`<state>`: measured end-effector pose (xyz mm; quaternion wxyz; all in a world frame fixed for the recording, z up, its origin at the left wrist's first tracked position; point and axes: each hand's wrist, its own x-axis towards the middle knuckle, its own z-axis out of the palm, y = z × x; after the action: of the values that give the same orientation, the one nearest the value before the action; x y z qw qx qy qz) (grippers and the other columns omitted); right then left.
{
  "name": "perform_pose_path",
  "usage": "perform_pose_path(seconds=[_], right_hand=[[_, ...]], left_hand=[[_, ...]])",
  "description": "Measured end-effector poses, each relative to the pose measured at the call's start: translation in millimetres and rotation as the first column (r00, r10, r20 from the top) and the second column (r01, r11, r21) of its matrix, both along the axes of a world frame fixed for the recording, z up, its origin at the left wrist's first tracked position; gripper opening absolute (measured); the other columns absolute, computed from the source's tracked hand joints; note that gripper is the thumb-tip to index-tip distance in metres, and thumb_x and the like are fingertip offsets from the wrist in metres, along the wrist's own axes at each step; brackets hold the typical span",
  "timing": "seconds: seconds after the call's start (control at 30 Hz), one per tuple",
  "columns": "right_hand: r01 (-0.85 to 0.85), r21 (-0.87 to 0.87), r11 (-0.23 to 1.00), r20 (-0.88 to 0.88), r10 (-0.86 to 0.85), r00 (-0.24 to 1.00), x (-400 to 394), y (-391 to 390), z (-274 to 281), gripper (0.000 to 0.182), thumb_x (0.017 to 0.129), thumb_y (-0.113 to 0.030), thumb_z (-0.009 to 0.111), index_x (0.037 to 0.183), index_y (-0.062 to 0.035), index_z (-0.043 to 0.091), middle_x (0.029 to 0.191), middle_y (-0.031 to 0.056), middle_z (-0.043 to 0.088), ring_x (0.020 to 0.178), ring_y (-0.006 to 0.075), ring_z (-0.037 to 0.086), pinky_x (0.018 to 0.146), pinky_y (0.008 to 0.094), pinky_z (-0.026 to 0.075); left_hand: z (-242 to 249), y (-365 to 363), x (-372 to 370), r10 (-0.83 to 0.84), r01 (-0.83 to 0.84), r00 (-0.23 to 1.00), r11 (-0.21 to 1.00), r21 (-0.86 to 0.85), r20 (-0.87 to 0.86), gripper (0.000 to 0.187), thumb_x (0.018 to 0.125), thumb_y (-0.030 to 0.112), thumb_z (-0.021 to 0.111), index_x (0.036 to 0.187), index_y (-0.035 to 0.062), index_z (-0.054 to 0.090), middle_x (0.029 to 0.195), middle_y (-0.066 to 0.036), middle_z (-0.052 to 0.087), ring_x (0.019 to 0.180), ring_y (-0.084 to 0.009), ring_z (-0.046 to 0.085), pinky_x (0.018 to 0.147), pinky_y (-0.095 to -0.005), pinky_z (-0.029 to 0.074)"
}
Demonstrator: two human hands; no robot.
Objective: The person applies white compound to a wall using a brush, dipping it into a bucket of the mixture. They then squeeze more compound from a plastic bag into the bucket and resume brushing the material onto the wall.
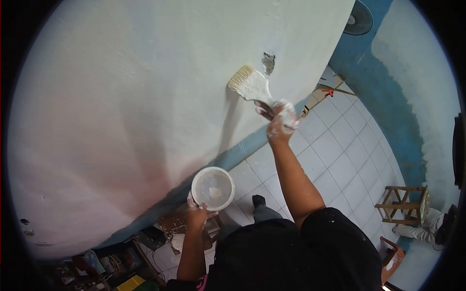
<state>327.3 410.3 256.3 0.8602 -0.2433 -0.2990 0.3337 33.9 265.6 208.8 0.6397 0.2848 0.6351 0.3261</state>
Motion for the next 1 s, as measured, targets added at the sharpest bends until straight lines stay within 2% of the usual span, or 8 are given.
perform_pose_path(seconds=[0.1,0.23,0.43,0.6,0.7,0.77,0.87,1.0], right_hand=[[0.026,-0.306,0.952,0.035,-0.016,0.999,-8,-13,-88,0.021,0.087,-0.018,0.054,0.099,-0.0015,0.05,0.09,0.0092,0.057,0.081,0.025,0.063,0.065,0.0365,0.054],[-0.078,-0.664,0.744,-0.076,0.037,0.996,-4,-3,-53,0.022,0.088,-0.02,0.053,0.098,-0.0005,0.052,0.089,0.0085,0.058,0.075,0.0181,0.062,0.062,0.0316,0.054],[0.002,-0.074,0.997,-0.135,-0.012,0.991,2,6,157,0.022,0.09,-0.022,0.051,0.094,-0.001,0.051,0.092,0.0134,0.06,0.079,0.0276,0.064,0.062,0.0368,0.055],[0.05,0.054,0.997,0.051,-0.052,0.997,-17,11,63,0.023,0.09,-0.023,0.051,0.095,-0.0007,0.048,0.091,0.0173,0.06,0.083,0.0343,0.063,0.063,0.0393,0.056],[0.034,-0.37,0.928,-0.158,-0.099,0.983,-40,-16,-1,0.022,0.088,-0.022,0.053,0.094,-0.0007,0.052,0.081,0.0128,0.061,0.074,0.025,0.065,0.06,0.0362,0.056],[0.019,-0.538,0.843,-0.033,-0.044,0.998,-37,-18,-4,0.023,0.088,-0.024,0.054,0.088,-0.0011,0.054,0.075,0.0103,0.061,0.066,0.0208,0.064,0.056,0.0348,0.055],[0.116,-0.438,0.892,0.188,-0.035,0.981,-30,-3,92,0.029,0.087,-0.03,0.055,0.078,-0.0023,0.057,0.069,0.008,0.06,0.057,0.016,0.061,0.051,0.0314,0.054],[0.049,-0.054,0.997,0.05,-0.046,0.998,-41,-21,261,0.034,0.089,-0.032,0.05,0.089,0.0016,0.049,0.078,0.0169,0.06,0.068,0.0252,0.064,0.064,0.0345,0.054]], left_hand=[[-4,6,3,-0.059,0.059,0.998,0.998,0.019,0.006,0.063,0.085,-0.007,0.032,0.135,0.0148,0.002,0.124,-0.022,0.038,0.085,-0.033,0.061,0.06,-0.0375,0.059],[-4,13,2,-0.107,0.108,0.994,0.994,-0.017,0.01,0.062,0.084,-0.007,0.033,0.135,0.0145,0.003,0.124,-0.022,0.037,0.087,-0.034,0.061,0.061,-0.0386,0.059],[12,20,-8,-0.139,0.138,0.99,0.989,0.055,0.013,0.064,0.083,-0.009,0.033,0.135,0.0143,0.003,0.125,-0.024,0.035,0.088,-0.0356,0.06,0.059,-0.0381,0.059],[21,18,-26,-0.168,0.167,0.986,0.984,0.065,0.008,0.063,0.083,-0.009,0.034,0.135,0.0138,0.004,0.126,-0.023,0.035,0.087,-0.0345,0.061,0.058,-0.0368,0.059],[35,19,-30,-0.189,0.186,0.981,0.979,0.083,0.031,0.064,0.084,-0.008,0.034,0.135,0.0142,0.003,0.125,-0.022,0.036,0.086,-0.0339,0.061,0.058,-0.0365,0.059],[37,12,-40,-0.2,0.195,0.979,0.975,0.106,0.045,0.064,0.084,-0.008,0.035,0.135,0.0142,0.003,0.125,-0.022,0.036,0.086,-0.0339,0.061,0.058,-0.0366,0.059],[41,11,-47,-0.207,0.2,0.978,0.971,0.127,0.041,0.064,0.083,-0.008,0.036,0.135,0.0136,0.003,0.126,-0.022,0.035,0.089,-0.0344,0.06,0.058,-0.0369,0.059],[44,-5,-62,-0.185,0.187,0.982,0.968,0.169,-0.03,0.065,0.083,-0.008,0.036,0.134,0.0118,0.003,0.127,-0.023,0.034,0.091,-0.0356,0.059,0.057,-0.0375,0.059]])
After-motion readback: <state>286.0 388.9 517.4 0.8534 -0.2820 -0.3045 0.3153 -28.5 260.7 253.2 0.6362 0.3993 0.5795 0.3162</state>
